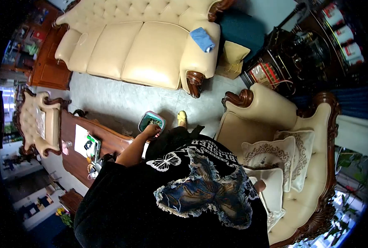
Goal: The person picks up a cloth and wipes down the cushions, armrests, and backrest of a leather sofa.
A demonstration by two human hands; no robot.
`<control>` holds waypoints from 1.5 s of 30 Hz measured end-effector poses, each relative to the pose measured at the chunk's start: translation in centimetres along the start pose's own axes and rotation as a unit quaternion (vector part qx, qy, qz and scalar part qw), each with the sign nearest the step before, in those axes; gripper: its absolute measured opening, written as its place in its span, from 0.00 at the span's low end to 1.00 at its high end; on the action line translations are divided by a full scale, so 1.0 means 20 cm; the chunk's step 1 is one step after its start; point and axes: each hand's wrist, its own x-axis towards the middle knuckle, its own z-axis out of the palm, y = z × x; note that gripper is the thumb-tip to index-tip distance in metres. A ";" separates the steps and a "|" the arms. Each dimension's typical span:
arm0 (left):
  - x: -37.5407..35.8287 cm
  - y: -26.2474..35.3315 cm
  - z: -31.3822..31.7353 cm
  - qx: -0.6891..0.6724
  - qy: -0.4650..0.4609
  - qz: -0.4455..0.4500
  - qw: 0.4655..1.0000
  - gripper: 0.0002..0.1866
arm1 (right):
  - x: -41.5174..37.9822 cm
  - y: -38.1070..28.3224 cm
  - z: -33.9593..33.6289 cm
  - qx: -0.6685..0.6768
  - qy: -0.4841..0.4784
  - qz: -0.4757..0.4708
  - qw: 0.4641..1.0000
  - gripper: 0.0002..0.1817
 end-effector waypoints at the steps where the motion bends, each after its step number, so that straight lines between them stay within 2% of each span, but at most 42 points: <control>1: 0.05 0.00 -0.03 0.019 -0.002 0.019 1.000 0.12 | 0.01 -0.07 0.06 -0.004 -0.010 -0.021 1.000 0.11; 2: 0.04 -0.03 -0.06 0.030 0.003 0.003 1.000 0.13 | 0.00 -0.13 0.11 -0.013 -0.024 -0.037 0.999 0.11; 5: 0.19 -0.12 -0.13 0.010 0.058 0.067 0.996 0.15 | 0.08 -0.30 0.30 -0.012 -0.069 -0.101 0.992 0.11; 7: 0.15 0.00 -0.23 0.008 0.097 0.090 0.991 0.15 | 0.18 -0.42 0.47 0.015 -0.107 -0.141 0.984 0.12; 8: 0.10 0.08 -0.29 -0.005 0.103 0.088 0.991 0.15 | -0.15 -0.64 0.49 -0.076 -0.086 -0.232 0.966 0.09; 9: 0.08 0.10 -0.34 0.009 0.115 0.079 0.990 0.14 | -0.38 -0.85 0.49 -0.094 -0.125 -0.226 0.961 0.08; 11: 0.07 0.18 -0.42 0.017 0.120 0.067 0.990 0.14 | -0.47 -1.04 0.58 -0.086 -0.156 -0.230 0.957 0.08; 12: 0.06 0.17 -0.45 0.013 0.135 0.090 0.987 0.14 | -0.50 -1.09 0.62 -0.074 -0.190 -0.227 0.952 0.08; 16: -0.02 0.22 -0.55 0.015 0.147 0.095 0.985 0.13 | -0.55 -1.25 0.78 -0.125 -0.203 -0.207 0.949 0.09; 18: -0.04 0.20 -0.56 0.016 0.154 0.093 0.984 0.13 | -0.50 -1.27 0.84 -0.123 -0.309 -0.168 0.928 0.09; 19: -0.04 0.17 -0.56 0.027 0.162 0.095 0.982 0.13 | -0.50 -1.26 0.88 -0.136 -0.330 -0.189 0.915 0.10; 22: -0.06 0.09 -0.58 0.037 0.166 0.101 0.980 0.13 | -0.63 -1.28 0.96 -0.190 -0.325 -0.170 0.911 0.11; 24: -0.08 0.07 -0.61 0.019 0.159 0.058 0.985 0.13 | -0.73 -1.30 1.01 -0.201 -0.332 -0.163 0.907 0.12; 28: -0.23 0.11 -0.68 0.029 0.196 0.038 0.979 0.12 | -0.84 -1.36 1.11 -0.287 -0.353 -0.179 0.872 0.12; 32: -0.39 0.31 -0.79 -0.054 0.289 0.097 0.951 0.09 | -0.92 -1.52 1.32 -0.321 -0.368 -0.223 0.844 0.10; 34: -0.50 0.45 -0.83 -0.168 0.328 0.117 0.922 0.08 | -0.95 -1.61 1.44 -0.331 -0.373 -0.235 0.834 0.09; 36: -0.69 0.70 -0.92 -0.183 0.396 0.165 0.885 0.08 | -0.95 -1.70 1.59 -0.321 -0.424 -0.331 0.780 0.08; 38: -0.94 1.03 -1.00 -0.250 0.475 0.209 0.817 0.08 | -0.99 -1.78 1.76 -0.347 -0.403 -0.390 0.752 0.08; 40: -1.16 1.21 -1.03 -0.320 0.543 0.269 0.728 0.07 | -1.16 -1.92 1.90 -0.352 -0.410 -0.415 0.732 0.08; 42: -1.28 1.37 -1.10 -0.350 0.540 0.438 0.628 0.08 | -1.27 -2.06 2.07 -0.348 -0.423 -0.447 0.708 0.08; 44: -1.30 1.53 -1.16 -0.298 0.586 0.520 0.545 0.07 | -1.36 -2.15 2.24 -0.309 -0.410 -0.459 0.725 0.06; 45: -1.34 1.59 -1.17 -0.361 0.551 0.521 0.543 0.07 | -1.42 -2.18 2.29 -0.291 -0.383 -0.516 0.709 0.06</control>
